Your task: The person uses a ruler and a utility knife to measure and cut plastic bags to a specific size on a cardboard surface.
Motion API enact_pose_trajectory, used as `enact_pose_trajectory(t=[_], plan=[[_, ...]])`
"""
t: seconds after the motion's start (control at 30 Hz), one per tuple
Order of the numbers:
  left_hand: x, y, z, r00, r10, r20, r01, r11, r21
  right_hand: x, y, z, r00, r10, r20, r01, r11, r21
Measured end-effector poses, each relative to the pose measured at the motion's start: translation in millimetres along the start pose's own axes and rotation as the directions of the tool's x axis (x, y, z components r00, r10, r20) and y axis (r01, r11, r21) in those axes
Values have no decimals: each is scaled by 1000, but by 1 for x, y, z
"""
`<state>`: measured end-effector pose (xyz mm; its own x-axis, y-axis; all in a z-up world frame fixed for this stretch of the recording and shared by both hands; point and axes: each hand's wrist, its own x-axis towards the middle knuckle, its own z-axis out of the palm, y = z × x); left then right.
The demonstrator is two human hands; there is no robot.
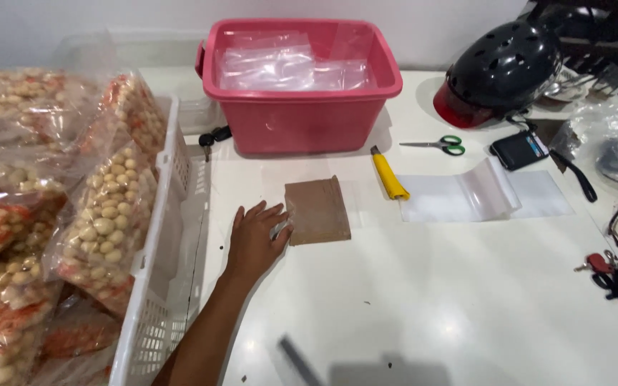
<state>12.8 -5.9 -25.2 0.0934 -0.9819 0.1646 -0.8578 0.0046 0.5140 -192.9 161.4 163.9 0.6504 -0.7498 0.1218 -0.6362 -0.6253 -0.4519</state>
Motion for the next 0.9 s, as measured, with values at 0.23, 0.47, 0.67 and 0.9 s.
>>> enact_pose_trajectory(t=[0.23, 0.47, 0.67, 0.9], plan=[[2, -3, 5, 1000, 8, -15, -8, 1000, -1, 54, 172, 51, 936, 24, 351, -105, 971, 213], [3, -3, 3, 1000, -3, -11, 3, 1000, -20, 130, 272, 109, 914, -385, 131, 399, 790, -465], [4, 1, -2, 999, -19, -30, 18, 999, -41, 133, 247, 87, 942, -45, 334, 123, 968, -217], [16, 37, -20, 973, -87, 215, 52, 985, 163, 133, 262, 99, 983, 20, 180, 31, 960, -278]])
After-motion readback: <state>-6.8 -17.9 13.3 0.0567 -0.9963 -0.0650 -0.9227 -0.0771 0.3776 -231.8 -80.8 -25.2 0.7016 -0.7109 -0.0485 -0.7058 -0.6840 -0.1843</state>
